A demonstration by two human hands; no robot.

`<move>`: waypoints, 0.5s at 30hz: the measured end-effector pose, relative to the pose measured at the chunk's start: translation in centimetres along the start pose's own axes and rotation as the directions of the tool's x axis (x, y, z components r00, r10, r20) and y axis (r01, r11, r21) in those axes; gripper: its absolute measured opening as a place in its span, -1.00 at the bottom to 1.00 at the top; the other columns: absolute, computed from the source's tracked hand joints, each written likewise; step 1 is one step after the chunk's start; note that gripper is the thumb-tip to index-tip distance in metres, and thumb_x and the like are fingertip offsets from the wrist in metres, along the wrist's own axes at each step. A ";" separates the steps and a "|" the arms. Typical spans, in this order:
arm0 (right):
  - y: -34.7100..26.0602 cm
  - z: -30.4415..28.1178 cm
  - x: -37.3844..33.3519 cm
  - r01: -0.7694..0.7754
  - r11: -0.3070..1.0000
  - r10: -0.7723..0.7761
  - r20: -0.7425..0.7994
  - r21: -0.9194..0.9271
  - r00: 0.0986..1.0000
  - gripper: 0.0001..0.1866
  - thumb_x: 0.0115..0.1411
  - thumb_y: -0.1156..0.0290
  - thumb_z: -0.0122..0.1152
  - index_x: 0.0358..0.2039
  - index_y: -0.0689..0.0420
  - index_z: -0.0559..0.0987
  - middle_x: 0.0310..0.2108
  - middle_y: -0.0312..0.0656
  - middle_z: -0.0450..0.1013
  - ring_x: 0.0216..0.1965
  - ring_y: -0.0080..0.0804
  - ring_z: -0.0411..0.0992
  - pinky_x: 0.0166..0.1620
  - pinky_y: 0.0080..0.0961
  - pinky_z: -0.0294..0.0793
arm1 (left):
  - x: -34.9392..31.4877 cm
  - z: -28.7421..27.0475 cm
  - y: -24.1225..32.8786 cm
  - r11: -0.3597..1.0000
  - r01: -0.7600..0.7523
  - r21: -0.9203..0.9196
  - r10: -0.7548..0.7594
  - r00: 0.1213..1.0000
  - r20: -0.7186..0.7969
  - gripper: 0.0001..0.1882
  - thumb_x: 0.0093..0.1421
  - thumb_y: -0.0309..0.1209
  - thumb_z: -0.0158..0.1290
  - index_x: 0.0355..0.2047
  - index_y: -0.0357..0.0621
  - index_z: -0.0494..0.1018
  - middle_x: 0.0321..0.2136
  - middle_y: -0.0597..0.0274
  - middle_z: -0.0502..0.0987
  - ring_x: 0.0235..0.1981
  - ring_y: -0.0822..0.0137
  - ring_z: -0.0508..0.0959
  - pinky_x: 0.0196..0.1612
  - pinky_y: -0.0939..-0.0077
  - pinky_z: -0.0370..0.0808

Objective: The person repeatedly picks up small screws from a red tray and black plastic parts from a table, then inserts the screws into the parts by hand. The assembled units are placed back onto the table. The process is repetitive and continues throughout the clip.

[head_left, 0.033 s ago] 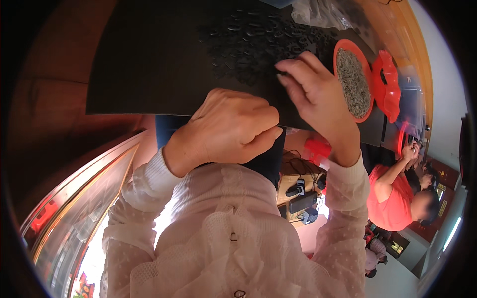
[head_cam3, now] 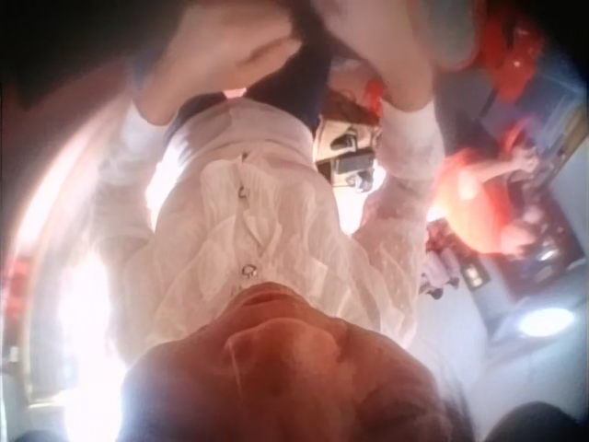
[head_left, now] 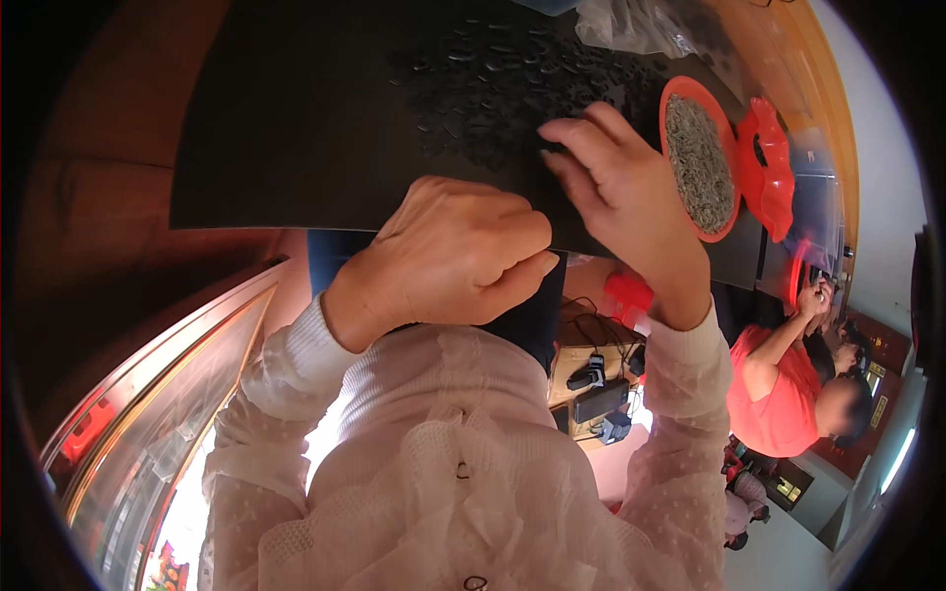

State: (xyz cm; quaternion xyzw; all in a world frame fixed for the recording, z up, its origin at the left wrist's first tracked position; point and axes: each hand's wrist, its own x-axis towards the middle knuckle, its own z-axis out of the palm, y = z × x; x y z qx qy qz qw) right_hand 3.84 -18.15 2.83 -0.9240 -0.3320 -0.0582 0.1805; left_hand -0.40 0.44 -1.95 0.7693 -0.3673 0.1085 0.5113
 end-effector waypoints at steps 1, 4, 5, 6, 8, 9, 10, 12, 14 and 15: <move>-0.1 0.2 0.1 0.015 0.999 -0.015 0.013 -0.038 1.000 -0.83 0.05 0.47 0.22 -0.30 0.11 0.50 -0.40 -0.19 0.35 -0.47 -0.13 0.44 -0.49 -0.30 0.42 | 0.0 0.0 0.1 1.000 -0.003 0.007 0.003 1.000 -0.003 -0.76 -0.08 -0.46 0.16 -0.71 -0.13 0.30 -0.74 0.22 0.30 -0.71 0.17 0.36 -0.65 0.33 0.25; -0.5 0.8 0.4 0.065 0.986 -0.060 0.039 -0.150 0.997 -0.86 0.01 0.48 0.24 -0.41 0.16 0.46 -0.45 -0.19 0.32 -0.47 -0.19 0.46 -0.52 -0.33 0.43 | 0.1 -0.2 0.2 1.000 0.005 0.012 -0.005 1.000 -0.008 -0.75 -0.08 -0.47 0.16 -0.72 -0.13 0.29 -0.74 0.22 0.30 -0.71 0.17 0.35 -0.65 0.33 0.25; -0.6 0.9 0.4 0.069 0.979 -0.059 0.061 -0.192 0.996 -0.84 0.00 0.50 0.25 -0.38 0.16 0.47 -0.43 -0.19 0.33 -0.48 -0.17 0.45 -0.52 -0.34 0.43 | 0.1 -0.2 0.2 1.000 0.007 0.003 -0.007 1.000 -0.014 -0.75 -0.08 -0.47 0.16 -0.72 -0.13 0.29 -0.74 0.22 0.30 -0.71 0.17 0.35 -0.65 0.33 0.25; -0.6 1.0 0.4 0.077 0.970 -0.059 0.082 -0.233 0.995 -0.81 -0.01 0.52 0.26 -0.35 0.16 0.48 -0.40 -0.19 0.34 -0.49 -0.16 0.45 -0.52 -0.35 0.43 | 0.0 -0.1 0.2 1.000 0.010 -0.004 -0.010 1.000 -0.020 -0.75 -0.07 -0.47 0.16 -0.72 -0.13 0.28 -0.74 0.22 0.29 -0.71 0.17 0.35 -0.65 0.34 0.26; -0.5 1.1 0.5 0.087 0.962 -0.066 0.089 -0.257 0.994 -0.79 -0.03 0.55 0.26 -0.33 0.17 0.50 -0.39 -0.19 0.36 -0.49 -0.16 0.44 -0.51 -0.37 0.42 | -0.1 0.0 0.2 1.000 0.013 0.006 -0.012 1.000 -0.029 -0.75 -0.07 -0.47 0.16 -0.72 -0.13 0.28 -0.74 0.22 0.29 -0.71 0.17 0.35 -0.65 0.34 0.26; -0.3 1.1 0.5 0.086 0.966 -0.070 0.076 -0.243 0.995 -0.80 -0.03 0.56 0.26 -0.34 0.17 0.50 -0.40 -0.18 0.36 -0.49 -0.17 0.44 -0.51 -0.37 0.41 | -0.1 0.1 0.1 1.000 0.011 0.018 -0.010 1.000 -0.029 -0.75 -0.07 -0.47 0.16 -0.72 -0.14 0.28 -0.74 0.22 0.29 -0.71 0.17 0.36 -0.65 0.34 0.27; -0.2 1.2 0.5 0.085 0.970 -0.072 0.063 -0.228 0.995 -0.81 -0.03 0.57 0.25 -0.35 0.18 0.50 -0.42 -0.18 0.36 -0.49 -0.18 0.44 -0.51 -0.38 0.41 | 0.0 0.2 0.2 0.999 0.009 0.031 -0.009 1.000 -0.028 -0.74 -0.07 -0.47 0.16 -0.71 -0.14 0.28 -0.74 0.22 0.29 -0.71 0.17 0.36 -0.64 0.34 0.27; 0.1 1.5 0.2 0.019 0.997 -0.023 -0.047 -0.079 0.999 -0.87 0.00 0.55 0.24 -0.39 0.17 0.50 -0.45 -0.16 0.38 -0.50 -0.20 0.45 -0.52 -0.37 0.42 | 0.1 0.2 0.3 0.999 0.013 0.041 -0.011 0.999 -0.031 -0.76 -0.07 -0.49 0.16 -0.71 -0.15 0.30 -0.73 0.22 0.30 -0.71 0.16 0.35 -0.64 0.35 0.28; 0.5 1.7 -0.4 -0.033 0.992 0.047 -0.113 0.119 0.992 -0.90 0.05 0.55 0.22 -0.40 0.19 0.49 -0.48 -0.22 0.38 -0.53 -0.34 0.40 -0.51 -0.46 0.38 | 0.1 0.2 0.4 0.999 0.019 0.038 -0.018 0.999 -0.031 -0.80 -0.05 -0.52 0.14 -0.68 -0.17 0.32 -0.72 0.23 0.32 -0.70 0.19 0.36 -0.63 0.38 0.28; 0.8 1.7 -0.8 -0.057 0.971 0.088 -0.123 0.232 0.988 -0.92 0.09 0.55 0.21 -0.38 0.20 0.49 -0.49 -0.28 0.38 -0.55 -0.47 0.35 -0.50 -0.55 0.32 | 0.1 0.2 0.4 0.999 0.020 0.026 -0.019 0.999 -0.031 -0.82 -0.03 -0.53 0.13 -0.66 -0.18 0.34 -0.71 0.22 0.33 -0.70 0.21 0.37 -0.63 0.41 0.29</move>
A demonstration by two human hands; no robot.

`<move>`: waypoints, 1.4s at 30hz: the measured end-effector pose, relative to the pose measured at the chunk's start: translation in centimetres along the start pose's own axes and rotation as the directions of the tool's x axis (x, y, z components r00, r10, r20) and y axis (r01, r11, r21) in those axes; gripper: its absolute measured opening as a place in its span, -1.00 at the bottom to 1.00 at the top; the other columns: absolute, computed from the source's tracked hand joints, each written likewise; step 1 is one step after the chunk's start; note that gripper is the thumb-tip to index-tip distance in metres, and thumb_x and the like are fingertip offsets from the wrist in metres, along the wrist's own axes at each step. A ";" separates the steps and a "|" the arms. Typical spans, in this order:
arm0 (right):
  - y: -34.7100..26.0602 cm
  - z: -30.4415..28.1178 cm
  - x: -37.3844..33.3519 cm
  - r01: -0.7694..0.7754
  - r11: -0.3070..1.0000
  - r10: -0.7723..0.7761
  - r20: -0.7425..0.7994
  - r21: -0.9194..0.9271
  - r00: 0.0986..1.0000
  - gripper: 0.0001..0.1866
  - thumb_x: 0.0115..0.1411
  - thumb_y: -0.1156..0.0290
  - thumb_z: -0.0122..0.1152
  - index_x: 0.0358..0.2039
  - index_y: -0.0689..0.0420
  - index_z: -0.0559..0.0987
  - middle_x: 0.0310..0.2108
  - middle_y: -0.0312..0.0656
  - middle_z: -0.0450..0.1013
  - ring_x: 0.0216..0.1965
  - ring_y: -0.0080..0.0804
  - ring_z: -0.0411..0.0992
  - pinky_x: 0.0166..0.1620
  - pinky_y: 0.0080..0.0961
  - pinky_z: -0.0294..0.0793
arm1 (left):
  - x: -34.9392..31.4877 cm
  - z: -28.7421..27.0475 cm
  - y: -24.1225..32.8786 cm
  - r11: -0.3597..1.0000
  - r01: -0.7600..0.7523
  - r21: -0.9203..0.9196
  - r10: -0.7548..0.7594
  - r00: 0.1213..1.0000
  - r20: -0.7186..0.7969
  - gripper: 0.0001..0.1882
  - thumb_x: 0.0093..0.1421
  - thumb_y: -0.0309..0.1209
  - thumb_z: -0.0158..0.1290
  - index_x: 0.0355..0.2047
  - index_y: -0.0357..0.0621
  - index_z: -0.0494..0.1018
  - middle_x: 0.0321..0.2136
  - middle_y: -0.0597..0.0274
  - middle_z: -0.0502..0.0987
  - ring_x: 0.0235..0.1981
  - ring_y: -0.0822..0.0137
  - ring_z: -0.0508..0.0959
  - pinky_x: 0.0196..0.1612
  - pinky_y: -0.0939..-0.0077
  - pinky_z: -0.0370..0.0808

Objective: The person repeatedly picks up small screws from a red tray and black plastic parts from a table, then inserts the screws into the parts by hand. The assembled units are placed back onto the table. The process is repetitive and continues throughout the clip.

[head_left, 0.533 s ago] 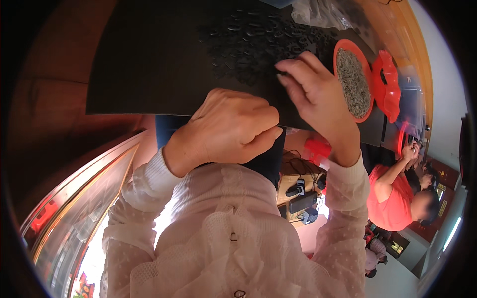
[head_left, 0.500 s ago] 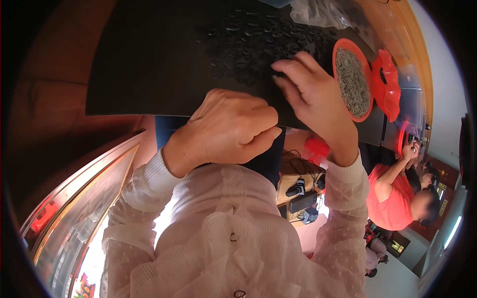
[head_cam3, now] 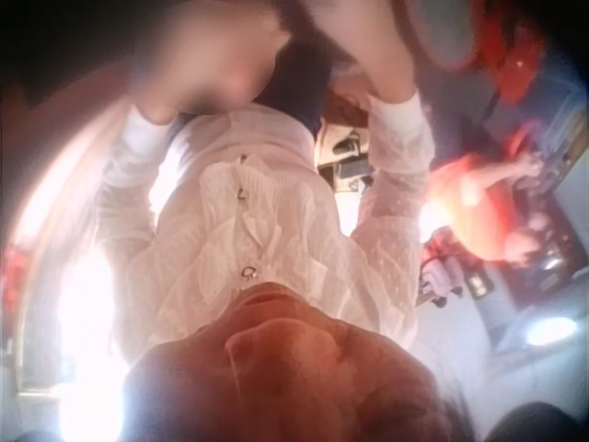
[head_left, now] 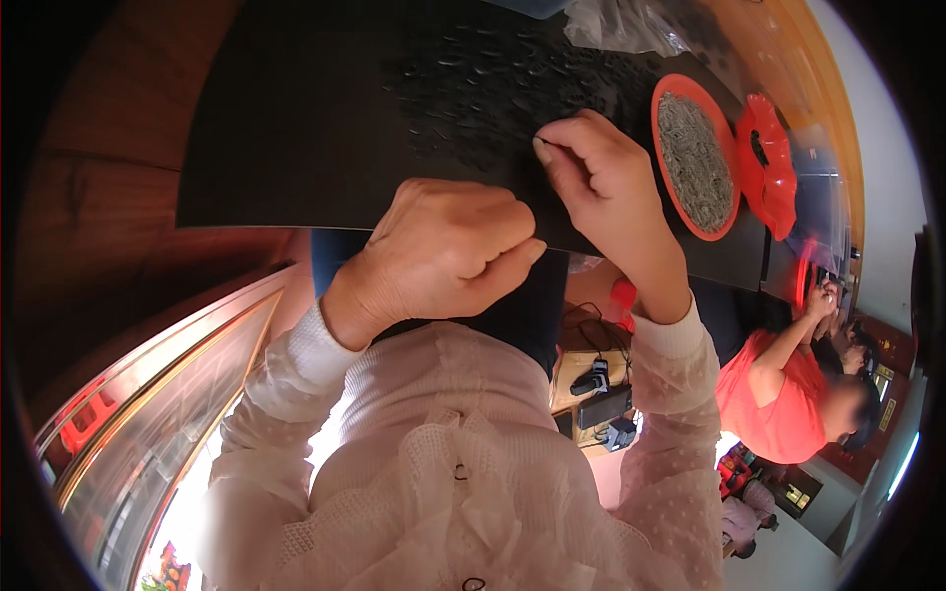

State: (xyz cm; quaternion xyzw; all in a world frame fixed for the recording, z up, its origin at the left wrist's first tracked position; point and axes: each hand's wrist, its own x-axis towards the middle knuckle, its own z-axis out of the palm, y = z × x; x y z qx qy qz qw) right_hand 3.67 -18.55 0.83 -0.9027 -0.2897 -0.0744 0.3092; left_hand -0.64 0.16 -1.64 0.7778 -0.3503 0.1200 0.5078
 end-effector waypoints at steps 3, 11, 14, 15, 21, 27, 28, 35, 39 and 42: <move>-0.8 -1.1 -1.1 -0.220 0.935 0.215 0.048 0.278 0.975 -0.93 0.19 0.51 0.18 -0.36 0.22 0.48 -0.51 -0.42 0.34 -0.54 -0.71 0.22 -0.48 -0.71 0.22 | 0.0 0.5 0.5 0.983 0.093 -0.156 -0.108 0.990 -0.088 -0.89 0.06 -0.57 0.07 -0.58 -0.24 0.39 -0.67 0.23 0.37 -0.68 0.35 0.38 -0.61 0.49 0.30; -3.5 -3.5 -2.7 -0.236 0.855 0.139 0.234 0.462 0.962 -0.85 0.23 0.43 0.15 -0.39 0.27 0.47 -0.58 -0.33 0.30 -0.54 -0.66 0.24 -0.50 -0.65 0.22 | 0.5 0.2 2.9 0.812 0.426 -0.399 -0.420 0.901 0.109 -0.90 0.10 -0.62 0.01 -0.37 -0.25 0.33 -0.64 0.16 0.40 -0.67 0.36 0.39 -0.60 0.49 0.31; -3.1 -3.4 -3.0 -0.109 0.928 0.057 0.154 0.355 0.986 -0.81 0.17 0.42 0.18 -0.47 0.26 0.44 -0.58 -0.13 0.34 -0.55 -0.26 0.33 -0.50 -0.40 0.29 | 0.9 0.6 2.9 0.857 0.379 -0.350 -0.371 0.924 0.094 -0.89 0.07 -0.67 0.00 -0.39 -0.26 0.35 -0.67 0.20 0.39 -0.70 0.45 0.37 -0.64 0.56 0.28; -3.1 -3.3 -2.9 -0.094 0.939 0.049 0.143 0.330 0.989 -0.80 0.13 0.42 0.20 -0.51 0.26 0.42 -0.58 -0.05 0.35 -0.55 -0.09 0.37 -0.49 -0.30 0.32 | 0.9 0.6 2.9 0.872 0.367 -0.324 -0.360 0.929 0.085 -0.90 0.07 -0.67 0.00 -0.39 -0.27 0.35 -0.67 0.21 0.38 -0.70 0.45 0.37 -0.64 0.56 0.28; -3.4 -3.3 -4.3 -0.061 0.993 0.052 0.089 0.104 0.995 -0.86 0.10 0.46 0.17 -0.44 0.23 0.40 -0.47 -0.04 0.38 -0.49 -0.03 0.38 -0.46 -0.23 0.37 | 1.3 1.5 2.7 0.875 0.381 -0.298 -0.376 0.923 0.075 -0.92 0.05 -0.67 0.01 -0.44 -0.29 0.36 -0.68 0.22 0.38 -0.71 0.49 0.36 -0.63 0.57 0.29; 0.3 -7.7 -4.4 0.025 0.988 -0.027 -0.010 -0.152 1.000 -0.84 0.22 0.42 0.10 -0.24 0.23 0.50 -0.39 -0.08 0.44 -0.37 -0.15 0.46 -0.28 -0.40 0.44 | 2.5 2.3 1.9 0.885 0.313 -0.346 -0.330 0.944 0.011 -0.96 0.10 -0.61 -0.02 -0.50 -0.29 0.38 -0.71 0.27 0.33 -0.71 0.56 0.31 -0.63 0.61 0.25; 2.3 -8.9 -4.2 0.030 0.961 -0.053 -0.075 -0.276 0.996 -0.82 0.22 0.38 0.11 -0.26 0.24 0.51 -0.36 -0.06 0.46 -0.35 -0.14 0.46 -0.27 -0.39 0.44 | 2.6 2.6 1.9 0.872 0.303 -0.385 -0.330 0.944 -0.004 -0.94 0.11 -0.60 -0.03 -0.51 -0.29 0.38 -0.72 0.29 0.32 -0.70 0.57 0.29 -0.63 0.61 0.24; 9.9 -12.8 -4.3 -0.276 0.822 0.327 0.016 -0.497 0.945 -0.80 0.17 0.37 0.15 -0.33 0.27 0.49 -0.46 -0.03 0.40 -0.41 -0.11 0.41 -0.30 -0.35 0.37 | 2.7 3.2 1.6 0.789 0.441 -0.429 -0.438 0.892 0.112 -0.88 0.15 -0.57 -0.11 -0.51 -0.25 0.39 -0.69 0.40 0.36 -0.62 0.63 0.31 -0.54 0.67 0.20; 10.5 -12.9 -4.3 -0.259 0.854 0.308 0.038 -0.452 0.951 -0.78 0.13 0.32 0.18 -0.38 0.24 0.51 -0.44 -0.02 0.44 -0.38 -0.07 0.43 -0.30 -0.28 0.39 | 2.7 3.3 1.4 0.783 0.398 -0.478 -0.412 0.908 0.080 -0.91 0.14 -0.61 -0.08 -0.50 -0.28 0.39 -0.69 0.41 0.31 -0.63 0.65 0.27 -0.58 0.67 0.20; 10.4 -13.0 -4.4 -0.326 0.865 0.346 -0.017 -0.381 0.938 -0.79 0.11 0.31 0.18 -0.40 0.22 0.52 -0.44 -0.01 0.46 -0.36 -0.03 0.44 -0.31 -0.23 0.40 | 2.6 3.5 1.3 0.787 0.374 -0.491 -0.399 0.915 0.059 -0.92 0.13 -0.63 -0.05 -0.49 -0.30 0.40 -0.69 0.42 0.30 -0.64 0.66 0.25 -0.61 0.68 0.19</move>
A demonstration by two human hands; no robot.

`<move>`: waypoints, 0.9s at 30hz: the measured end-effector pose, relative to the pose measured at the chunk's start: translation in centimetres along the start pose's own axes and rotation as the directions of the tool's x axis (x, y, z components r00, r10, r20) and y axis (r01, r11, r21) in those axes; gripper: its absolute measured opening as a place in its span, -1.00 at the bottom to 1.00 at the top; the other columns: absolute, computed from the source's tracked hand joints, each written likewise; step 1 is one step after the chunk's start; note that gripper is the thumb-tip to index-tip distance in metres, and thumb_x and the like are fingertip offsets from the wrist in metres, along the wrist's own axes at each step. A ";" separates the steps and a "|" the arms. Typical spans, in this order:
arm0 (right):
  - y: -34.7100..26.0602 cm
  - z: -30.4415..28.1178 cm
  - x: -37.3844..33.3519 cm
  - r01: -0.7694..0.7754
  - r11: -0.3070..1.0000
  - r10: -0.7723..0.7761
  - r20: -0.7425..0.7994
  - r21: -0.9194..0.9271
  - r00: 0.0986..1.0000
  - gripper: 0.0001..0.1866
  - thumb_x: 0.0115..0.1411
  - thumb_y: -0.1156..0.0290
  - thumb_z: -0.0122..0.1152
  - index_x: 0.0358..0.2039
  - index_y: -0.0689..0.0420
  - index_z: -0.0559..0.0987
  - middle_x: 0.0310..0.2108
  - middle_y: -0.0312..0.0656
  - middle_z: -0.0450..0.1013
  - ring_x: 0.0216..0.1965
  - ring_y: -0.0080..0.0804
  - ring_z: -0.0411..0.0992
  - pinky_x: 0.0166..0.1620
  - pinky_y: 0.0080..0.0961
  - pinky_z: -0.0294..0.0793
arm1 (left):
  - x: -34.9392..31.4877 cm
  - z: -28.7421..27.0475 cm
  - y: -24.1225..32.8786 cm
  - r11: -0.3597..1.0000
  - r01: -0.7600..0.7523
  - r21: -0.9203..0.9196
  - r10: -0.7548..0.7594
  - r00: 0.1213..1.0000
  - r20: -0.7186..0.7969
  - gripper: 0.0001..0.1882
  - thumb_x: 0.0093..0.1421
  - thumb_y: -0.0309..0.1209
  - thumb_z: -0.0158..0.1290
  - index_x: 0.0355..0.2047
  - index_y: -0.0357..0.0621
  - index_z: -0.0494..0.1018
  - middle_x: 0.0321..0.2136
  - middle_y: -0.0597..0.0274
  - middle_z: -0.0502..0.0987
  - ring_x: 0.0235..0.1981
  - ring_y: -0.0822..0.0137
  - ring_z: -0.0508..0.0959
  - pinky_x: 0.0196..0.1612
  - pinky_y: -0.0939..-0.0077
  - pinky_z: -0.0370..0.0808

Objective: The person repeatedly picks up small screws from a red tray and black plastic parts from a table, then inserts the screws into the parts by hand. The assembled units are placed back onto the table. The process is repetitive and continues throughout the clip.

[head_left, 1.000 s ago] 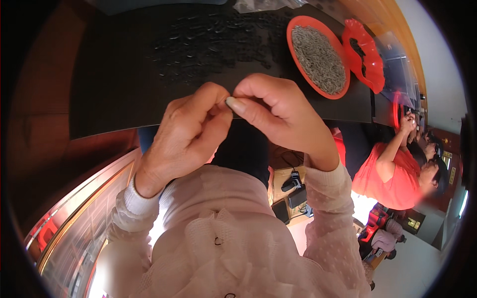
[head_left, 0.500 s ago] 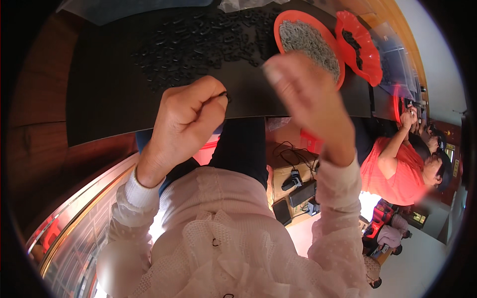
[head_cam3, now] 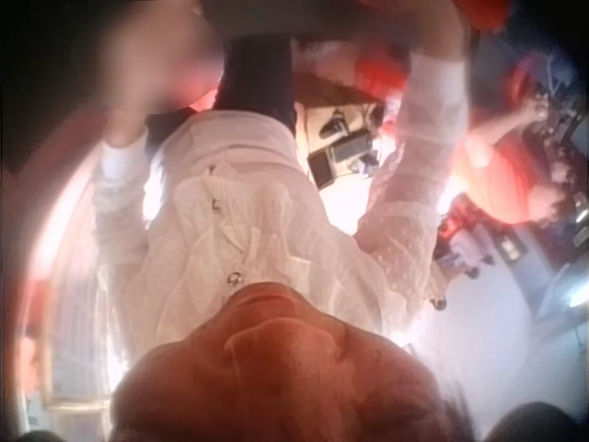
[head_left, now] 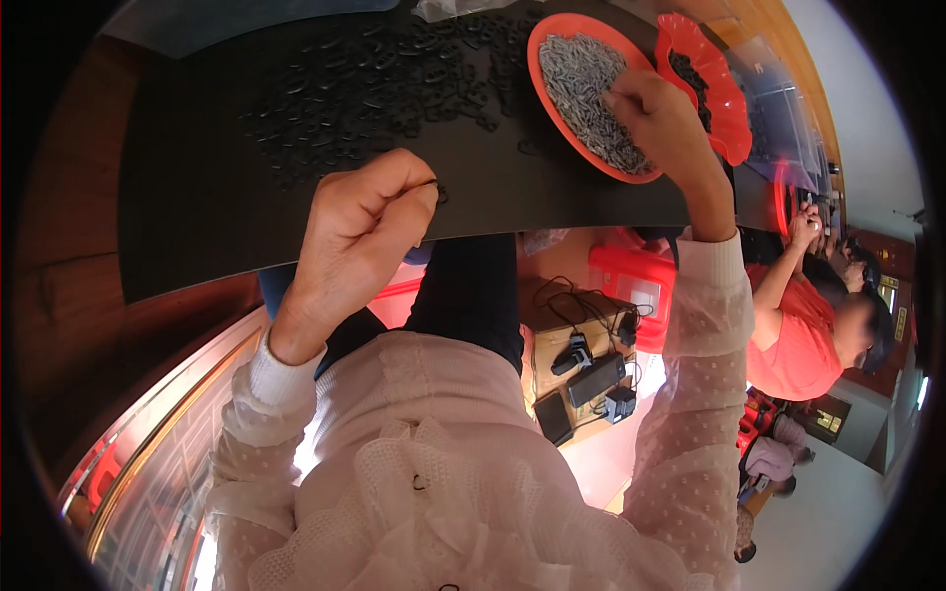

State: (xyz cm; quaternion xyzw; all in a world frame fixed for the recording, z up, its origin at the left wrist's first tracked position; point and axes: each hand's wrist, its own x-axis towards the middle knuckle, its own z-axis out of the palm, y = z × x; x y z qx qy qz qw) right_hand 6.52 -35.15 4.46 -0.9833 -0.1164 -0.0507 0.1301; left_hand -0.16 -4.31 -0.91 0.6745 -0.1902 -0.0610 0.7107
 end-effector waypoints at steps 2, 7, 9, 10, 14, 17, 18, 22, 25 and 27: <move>-0.6 -0.1 0.0 -0.068 0.997 0.067 0.026 0.031 0.997 -0.79 0.12 0.34 0.19 -0.39 0.24 0.52 -0.44 -0.02 0.45 -0.38 -0.08 0.44 -0.31 -0.29 0.40 | 0.0 0.0 -0.1 1.000 0.000 0.005 0.000 1.000 -0.008 -0.93 0.13 -0.63 -0.05 -0.49 -0.30 0.40 -0.68 0.42 0.31 -0.64 0.66 0.26 -0.60 0.68 0.20; -0.5 0.7 0.0 0.088 0.993 -0.079 0.117 -0.076 0.990 -0.78 0.15 0.37 0.19 -0.34 0.29 0.51 -0.42 -0.03 0.44 -0.41 -0.19 0.42 -0.29 -0.43 0.39 | -0.2 0.0 0.0 0.999 0.017 0.041 -0.016 1.000 -0.006 -0.93 0.14 -0.62 -0.05 -0.47 -0.29 0.41 -0.69 0.41 0.32 -0.64 0.65 0.28 -0.60 0.68 0.21; -0.2 0.5 0.0 0.072 0.997 -0.070 0.067 -0.041 0.995 -0.79 0.16 0.37 0.18 -0.36 0.29 0.51 -0.43 -0.03 0.44 -0.43 -0.17 0.41 -0.30 -0.43 0.38 | -0.1 0.0 0.0 1.000 0.007 0.021 -0.007 1.000 -0.002 -0.93 0.15 -0.62 -0.05 -0.47 -0.28 0.41 -0.69 0.42 0.32 -0.64 0.65 0.28 -0.59 0.69 0.22; 0.0 0.5 -0.1 0.066 0.998 -0.065 0.043 -0.022 0.997 -0.80 0.16 0.37 0.17 -0.37 0.28 0.51 -0.44 -0.04 0.44 -0.44 -0.16 0.40 -0.31 -0.43 0.38 | -0.1 0.0 0.0 1.000 0.004 0.012 -0.004 1.000 -0.001 -0.92 0.15 -0.61 -0.05 -0.47 -0.28 0.42 -0.70 0.42 0.32 -0.64 0.65 0.29 -0.59 0.69 0.22; 0.0 0.0 0.1 0.004 0.999 -0.001 0.067 -0.052 0.998 -0.81 0.17 0.37 0.16 -0.38 0.27 0.52 -0.48 -0.05 0.43 -0.45 -0.16 0.40 -0.31 -0.42 0.38 | -0.3 0.0 0.0 0.999 0.044 -0.012 -0.044 0.999 -0.012 -0.91 0.17 -0.57 -0.07 -0.47 -0.25 0.41 -0.68 0.43 0.34 -0.61 0.65 0.30 -0.54 0.70 0.23; 0.2 -0.1 0.1 0.033 0.999 -0.033 0.022 -0.033 0.999 -0.81 0.16 0.36 0.15 -0.39 0.25 0.52 -0.49 -0.01 0.43 -0.44 -0.09 0.41 -0.32 -0.35 0.39 | -0.3 -0.2 0.4 0.993 0.114 0.006 -0.114 0.993 0.021 -0.87 0.21 -0.53 -0.11 -0.46 -0.22 0.41 -0.65 0.42 0.36 -0.56 0.64 0.32 -0.46 0.71 0.24; 0.2 -0.1 0.2 0.059 0.998 -0.060 -0.006 -0.011 0.998 -0.81 0.14 0.34 0.16 -0.40 0.24 0.53 -0.48 0.02 0.44 -0.42 -0.02 0.42 -0.33 -0.28 0.39 | -0.4 -0.2 0.4 0.993 0.117 0.004 -0.117 0.993 0.020 -0.87 0.21 -0.53 -0.11 -0.46 -0.22 0.41 -0.64 0.42 0.36 -0.56 0.64 0.32 -0.45 0.71 0.24; -1.1 -0.1 0.4 0.020 0.999 -0.015 0.104 -0.043 0.994 -0.81 0.13 0.33 0.15 -0.41 0.22 0.53 -0.47 0.04 0.46 -0.39 0.03 0.44 -0.32 -0.22 0.40 | -0.2 0.0 -0.3 0.999 0.021 -0.033 -0.022 0.999 -0.032 -0.92 0.16 -0.58 -0.05 -0.47 -0.26 0.41 -0.70 0.43 0.34 -0.63 0.65 0.29 -0.58 0.70 0.22; 0.0 0.8 0.8 0.067 0.994 -0.055 0.122 -0.092 0.991 -0.80 0.13 0.32 0.15 -0.38 0.21 0.54 -0.47 0.02 0.46 -0.39 0.01 0.44 -0.31 -0.23 0.40 | -0.2 0.0 -0.2 0.998 0.026 -0.050 -0.027 0.999 -0.031 -0.92 0.16 -0.58 -0.05 -0.47 -0.25 0.41 -0.69 0.43 0.34 -0.62 0.65 0.30 -0.57 0.70 0.22; 0.3 0.3 0.9 0.057 0.997 -0.051 0.114 -0.047 0.992 -0.80 0.15 0.34 0.17 -0.36 0.24 0.52 -0.53 -0.06 0.42 -0.46 -0.18 0.42 -0.33 -0.37 0.38 | -0.2 0.0 -0.2 0.998 0.032 -0.055 -0.033 0.999 -0.025 -0.92 0.16 -0.57 -0.05 -0.47 -0.25 0.42 -0.69 0.43 0.34 -0.62 0.65 0.30 -0.57 0.70 0.22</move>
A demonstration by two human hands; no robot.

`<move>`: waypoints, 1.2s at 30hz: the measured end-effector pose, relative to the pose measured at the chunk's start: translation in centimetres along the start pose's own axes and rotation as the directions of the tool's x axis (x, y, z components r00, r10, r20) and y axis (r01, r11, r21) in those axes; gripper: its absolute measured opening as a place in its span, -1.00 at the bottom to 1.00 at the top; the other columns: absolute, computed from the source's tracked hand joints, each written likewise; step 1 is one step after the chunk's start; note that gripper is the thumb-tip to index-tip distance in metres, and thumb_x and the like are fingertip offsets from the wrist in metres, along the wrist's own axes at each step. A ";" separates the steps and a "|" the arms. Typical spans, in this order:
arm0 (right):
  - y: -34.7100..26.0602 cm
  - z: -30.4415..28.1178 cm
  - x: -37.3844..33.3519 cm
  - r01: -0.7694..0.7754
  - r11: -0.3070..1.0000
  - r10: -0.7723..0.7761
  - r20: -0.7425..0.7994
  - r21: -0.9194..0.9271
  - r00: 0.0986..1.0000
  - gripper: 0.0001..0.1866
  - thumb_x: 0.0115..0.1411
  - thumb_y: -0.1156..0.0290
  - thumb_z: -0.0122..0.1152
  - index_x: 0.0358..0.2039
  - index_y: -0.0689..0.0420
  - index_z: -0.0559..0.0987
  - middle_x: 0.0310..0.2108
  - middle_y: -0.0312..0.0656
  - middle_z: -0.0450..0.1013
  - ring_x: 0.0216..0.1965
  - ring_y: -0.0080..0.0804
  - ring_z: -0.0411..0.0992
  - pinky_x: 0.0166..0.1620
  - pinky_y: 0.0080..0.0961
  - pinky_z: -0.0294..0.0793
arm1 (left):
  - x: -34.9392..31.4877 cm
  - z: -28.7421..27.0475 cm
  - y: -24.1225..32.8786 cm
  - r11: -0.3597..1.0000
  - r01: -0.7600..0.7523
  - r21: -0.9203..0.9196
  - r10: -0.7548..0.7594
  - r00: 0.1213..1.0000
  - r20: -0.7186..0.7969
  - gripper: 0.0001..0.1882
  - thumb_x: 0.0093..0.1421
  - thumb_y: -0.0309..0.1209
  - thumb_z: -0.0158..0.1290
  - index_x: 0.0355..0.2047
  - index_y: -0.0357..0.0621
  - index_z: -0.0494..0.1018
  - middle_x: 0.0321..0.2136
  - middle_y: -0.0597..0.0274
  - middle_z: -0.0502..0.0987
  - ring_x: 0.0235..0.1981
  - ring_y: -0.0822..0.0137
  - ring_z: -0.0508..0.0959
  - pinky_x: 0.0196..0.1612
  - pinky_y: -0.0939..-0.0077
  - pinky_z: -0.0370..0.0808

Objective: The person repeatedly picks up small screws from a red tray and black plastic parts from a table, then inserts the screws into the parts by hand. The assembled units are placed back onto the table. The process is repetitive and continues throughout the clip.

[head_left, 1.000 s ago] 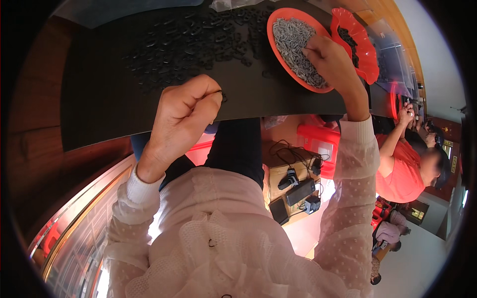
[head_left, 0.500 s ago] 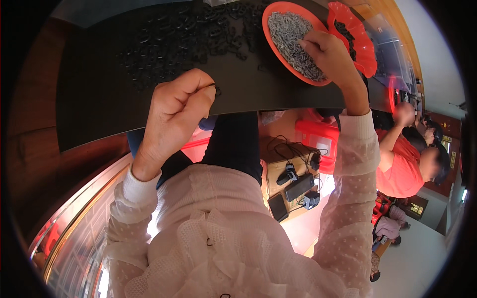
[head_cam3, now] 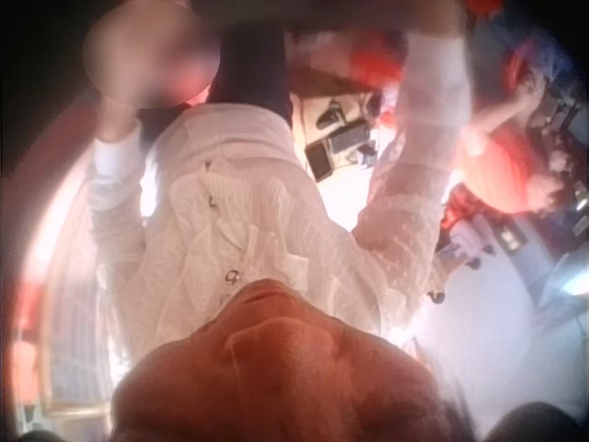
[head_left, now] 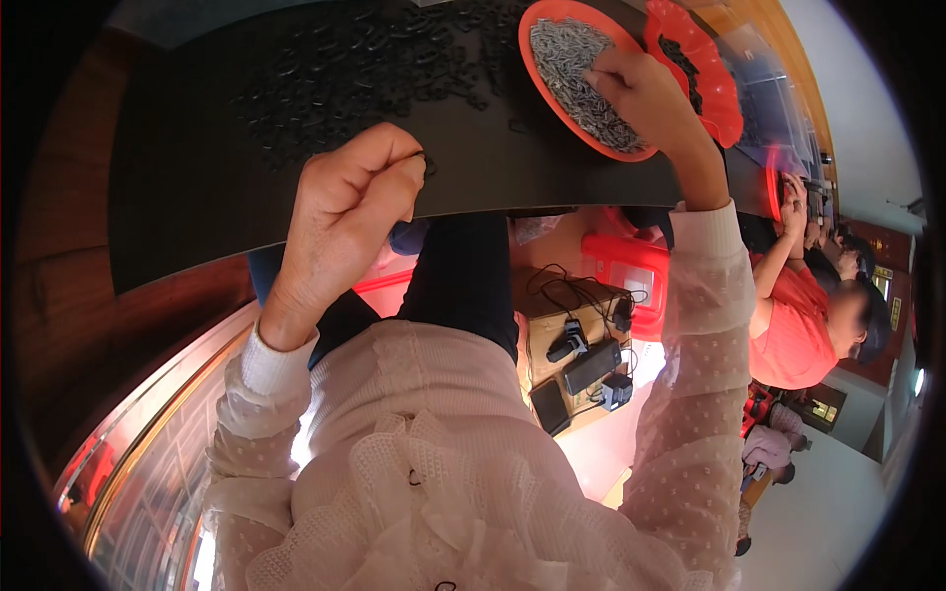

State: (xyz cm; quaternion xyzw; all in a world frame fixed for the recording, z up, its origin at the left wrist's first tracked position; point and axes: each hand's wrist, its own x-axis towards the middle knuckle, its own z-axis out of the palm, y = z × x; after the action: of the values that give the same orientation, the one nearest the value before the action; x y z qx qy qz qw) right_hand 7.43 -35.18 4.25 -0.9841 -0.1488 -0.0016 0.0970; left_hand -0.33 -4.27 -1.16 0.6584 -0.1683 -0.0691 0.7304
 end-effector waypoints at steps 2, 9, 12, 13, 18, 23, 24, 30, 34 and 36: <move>0.4 -0.1 0.1 0.010 0.999 -0.009 -0.028 0.033 1.000 -0.79 0.15 0.35 0.18 -0.35 0.26 0.51 -0.56 -0.09 0.39 -0.49 -0.28 0.40 -0.34 -0.43 0.37 | 0.0 -0.1 0.2 1.000 0.029 0.010 -0.029 1.000 0.006 -0.90 0.19 -0.55 -0.07 -0.46 -0.23 0.42 -0.67 0.45 0.35 -0.61 0.67 0.28 -0.55 0.72 0.19; -0.7 0.6 0.6 -0.005 1.000 0.006 -0.054 0.028 0.999 -0.76 0.17 0.31 0.18 -0.37 0.26 0.50 -0.56 -0.07 0.36 -0.50 -0.29 0.38 -0.35 -0.42 0.36 | -0.1 -0.1 0.4 0.998 0.055 0.035 -0.055 0.998 0.014 -0.86 0.23 -0.50 -0.11 -0.44 -0.18 0.42 -0.65 0.49 0.36 -0.62 0.73 0.20 -0.55 0.75 0.09; -0.2 1.0 0.7 0.039 0.999 -0.038 -0.090 0.016 0.995 -0.73 0.18 0.27 0.16 -0.37 0.27 0.49 -0.58 -0.08 0.35 -0.52 -0.30 0.36 -0.35 -0.42 0.36 | -0.1 -0.1 0.5 0.998 0.054 0.031 -0.055 0.998 0.013 -0.86 0.23 -0.50 -0.11 -0.44 -0.19 0.42 -0.65 0.49 0.36 -0.62 0.72 0.19 -0.55 0.75 0.10; 0.1 1.0 0.7 0.050 0.998 -0.046 -0.107 0.027 0.993 -0.72 0.19 0.26 0.16 -0.37 0.27 0.49 -0.58 -0.08 0.35 -0.52 -0.30 0.35 -0.35 -0.41 0.35 | -0.1 -0.1 0.5 0.998 0.054 0.030 -0.054 0.999 0.009 -0.86 0.23 -0.50 -0.11 -0.44 -0.19 0.42 -0.65 0.49 0.36 -0.62 0.72 0.19 -0.55 0.75 0.10; 0.1 0.0 0.3 -0.015 0.994 0.026 -0.106 0.107 0.994 -0.70 0.21 0.24 0.14 -0.36 0.28 0.49 -0.61 -0.12 0.33 -0.55 -0.39 0.30 -0.38 -0.43 0.33 | -0.1 -0.2 0.3 0.999 0.032 0.023 -0.032 0.999 0.007 -0.87 0.23 -0.50 -0.11 -0.44 -0.18 0.42 -0.64 0.49 0.36 -0.61 0.72 0.19 -0.55 0.76 0.09; -1.3 -0.6 -0.2 -0.099 0.944 0.145 -0.125 0.316 0.982 -0.70 0.22 0.24 0.14 -0.33 0.27 0.52 -0.63 -0.32 0.29 -0.55 -0.61 0.24 -0.45 -0.58 0.25 | -0.1 -0.3 0.2 0.998 0.045 -0.033 -0.044 0.999 0.013 -0.87 0.27 -0.46 -0.10 -0.40 -0.17 0.43 -0.63 0.48 0.37 -0.62 0.73 0.17 -0.56 0.76 0.07; -2.5 -0.4 -0.5 -0.094 0.917 0.166 -0.156 0.388 0.974 -0.70 0.23 0.23 0.14 -0.33 0.27 0.53 -0.64 -0.36 0.27 -0.56 -0.66 0.22 -0.47 -0.62 0.22 | -0.1 -0.3 0.1 0.998 0.040 -0.045 -0.039 0.999 0.014 -0.86 0.28 -0.45 -0.10 -0.39 -0.17 0.43 -0.62 0.48 0.38 -0.62 0.73 0.17 -0.57 0.76 0.06; -12.1 1.9 -1.9 -0.042 0.623 0.176 -0.087 0.781 0.980 -0.72 0.28 0.24 0.09 -0.40 0.22 0.51 -0.67 -0.47 0.20 -0.65 -0.77 0.08 -0.59 -0.75 0.04 | -0.1 -0.6 0.8 0.975 0.112 -0.195 -0.112 0.994 0.008 -0.89 0.26 -0.51 -0.04 -0.40 -0.26 0.43 -0.62 0.41 0.39 -0.55 0.64 0.35 -0.47 0.73 0.27; -15.2 4.2 -1.7 -0.003 0.470 0.102 -0.052 0.883 0.993 -0.72 0.30 0.26 0.08 -0.43 0.22 0.49 -0.70 -0.47 0.19 -0.68 -0.77 0.05 -0.61 -0.74 0.00 | -0.2 -0.8 0.8 0.964 0.139 -0.226 -0.139 0.990 0.015 -0.87 0.27 -0.48 -0.03 -0.39 -0.28 0.44 -0.61 0.41 0.40 -0.55 0.65 0.35 -0.47 0.74 0.27; -15.8 4.5 -1.6 -0.004 0.424 0.121 -0.052 0.906 0.991 -0.69 0.26 0.24 0.14 -0.47 0.25 0.50 -0.68 -0.41 0.28 -0.63 -0.74 0.17 -0.56 -0.73 0.14 | -0.2 -0.8 0.3 0.976 0.087 -0.199 -0.088 0.996 0.002 -0.86 0.29 -0.42 -0.06 -0.34 -0.22 0.44 -0.61 0.43 0.40 -0.62 0.71 0.22 -0.57 0.78 0.12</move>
State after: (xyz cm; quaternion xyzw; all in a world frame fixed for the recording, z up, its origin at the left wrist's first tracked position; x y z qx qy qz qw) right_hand 1.14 -20.01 2.79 -0.7822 -0.0843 0.0284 0.6166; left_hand -0.31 -3.45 -0.93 0.5889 -0.1289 -0.1154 0.7895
